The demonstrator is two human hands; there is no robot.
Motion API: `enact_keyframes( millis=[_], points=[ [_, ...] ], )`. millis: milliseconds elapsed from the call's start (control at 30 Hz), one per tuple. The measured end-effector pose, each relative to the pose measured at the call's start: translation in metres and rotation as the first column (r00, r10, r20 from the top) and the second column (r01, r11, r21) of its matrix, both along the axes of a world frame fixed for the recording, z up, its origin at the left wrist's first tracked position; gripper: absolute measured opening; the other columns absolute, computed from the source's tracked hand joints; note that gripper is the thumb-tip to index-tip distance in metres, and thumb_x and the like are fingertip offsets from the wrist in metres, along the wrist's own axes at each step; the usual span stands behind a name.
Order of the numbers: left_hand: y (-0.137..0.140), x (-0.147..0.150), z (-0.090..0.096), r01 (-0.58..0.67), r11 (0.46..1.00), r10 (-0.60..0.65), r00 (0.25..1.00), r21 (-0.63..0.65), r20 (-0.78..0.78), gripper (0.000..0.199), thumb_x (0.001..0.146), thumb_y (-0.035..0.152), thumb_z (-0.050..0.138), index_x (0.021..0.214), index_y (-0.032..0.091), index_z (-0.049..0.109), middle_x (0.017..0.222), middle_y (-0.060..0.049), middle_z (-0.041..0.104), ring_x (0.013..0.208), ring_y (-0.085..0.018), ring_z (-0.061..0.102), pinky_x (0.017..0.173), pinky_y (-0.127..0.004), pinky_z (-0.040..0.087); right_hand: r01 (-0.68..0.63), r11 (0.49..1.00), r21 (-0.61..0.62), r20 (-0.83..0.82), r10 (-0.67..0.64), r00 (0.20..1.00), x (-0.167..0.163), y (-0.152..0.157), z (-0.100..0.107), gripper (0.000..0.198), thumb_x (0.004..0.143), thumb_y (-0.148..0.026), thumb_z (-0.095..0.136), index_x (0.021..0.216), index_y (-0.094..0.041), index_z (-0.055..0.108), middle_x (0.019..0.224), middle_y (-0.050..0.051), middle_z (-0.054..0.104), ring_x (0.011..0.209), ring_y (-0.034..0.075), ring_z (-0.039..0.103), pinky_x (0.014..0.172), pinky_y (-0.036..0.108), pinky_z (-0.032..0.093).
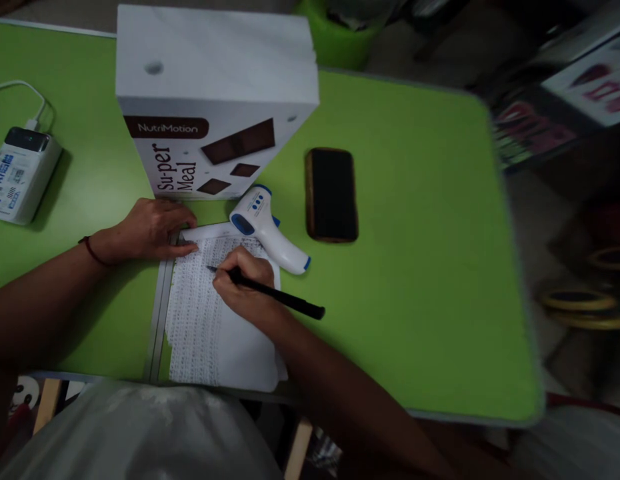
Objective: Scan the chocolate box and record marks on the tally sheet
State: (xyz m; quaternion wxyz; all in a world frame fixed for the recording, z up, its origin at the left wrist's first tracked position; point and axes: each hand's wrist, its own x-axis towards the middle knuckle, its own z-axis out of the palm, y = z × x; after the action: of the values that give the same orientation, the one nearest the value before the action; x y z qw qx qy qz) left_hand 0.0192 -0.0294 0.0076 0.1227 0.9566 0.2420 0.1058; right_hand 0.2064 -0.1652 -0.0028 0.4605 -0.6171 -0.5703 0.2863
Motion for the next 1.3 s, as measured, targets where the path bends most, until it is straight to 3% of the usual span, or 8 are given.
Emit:
enact_keyframes(
  millis=[333,500,900,1133,1300],
  points=[
    [0.0005,0.0001,0.0003,0.007,1.0,-0.007,1.0,-0.013,0.001,0.036,0.086,0.052,0.064,0.097,0.018,0.07,0.086,-0.005,0.074,0.075,-0.019,0.065,0.062,-0.029,0.04,0.01,0.999,0.036,-0.004,-0.01,1.0,-0.001,0.0004,-0.0004,0.013,0.067,-0.019,0.056,0.059,-0.025,0.048,0.049,-0.008,0.049,0.044,0.01,0.044,0.044,0.025,0.035],
    [0.0007,0.0003,-0.0007,0.01,1.0,-0.01,1.0,-0.017,0.009,0.036,0.086,0.052,0.064,0.097,0.018,0.07,0.086,-0.005,0.073,0.074,-0.019,0.065,0.063,-0.03,0.041,-0.064,0.995,0.082,-0.038,0.067,0.997,0.0007,-0.0001,0.0006,0.014,0.07,-0.016,0.058,0.061,-0.024,0.052,0.052,-0.007,0.055,0.045,0.01,0.048,0.046,0.025,0.038],
    [0.0011,0.0006,-0.0006,0.014,1.0,-0.014,1.0,-0.024,-0.017,0.039,0.087,0.052,0.063,0.101,0.017,0.071,0.09,-0.005,0.074,0.076,-0.019,0.064,0.064,-0.029,0.038,-0.137,0.99,0.04,0.034,0.135,0.99,0.0004,0.0007,-0.0007,0.014,0.07,-0.014,0.056,0.063,-0.025,0.051,0.051,-0.008,0.054,0.045,0.009,0.048,0.045,0.023,0.038],
    [0.0007,0.0003,-0.0007,0.008,1.0,-0.008,1.0,-0.022,-0.012,0.038,0.086,0.052,0.063,0.099,0.017,0.07,0.088,-0.004,0.073,0.076,-0.019,0.065,0.063,-0.028,0.039,-0.173,0.98,0.099,0.053,0.168,0.984,0.0017,0.0009,0.0013,0.016,0.07,-0.012,0.056,0.062,-0.024,0.049,0.05,-0.009,0.051,0.044,0.008,0.046,0.045,0.022,0.037],
    [0.0006,0.0001,-0.0006,0.01,0.999,-0.01,1.0,-0.036,-0.009,0.038,0.087,0.053,0.062,0.099,0.017,0.07,0.087,-0.005,0.072,0.076,-0.019,0.064,0.065,-0.029,0.039,-0.129,0.99,0.063,0.025,0.127,0.992,0.0009,0.0004,0.0003,0.014,0.07,-0.015,0.057,0.062,-0.024,0.051,0.051,-0.008,0.053,0.044,0.008,0.046,0.045,0.023,0.037]
  ],
)
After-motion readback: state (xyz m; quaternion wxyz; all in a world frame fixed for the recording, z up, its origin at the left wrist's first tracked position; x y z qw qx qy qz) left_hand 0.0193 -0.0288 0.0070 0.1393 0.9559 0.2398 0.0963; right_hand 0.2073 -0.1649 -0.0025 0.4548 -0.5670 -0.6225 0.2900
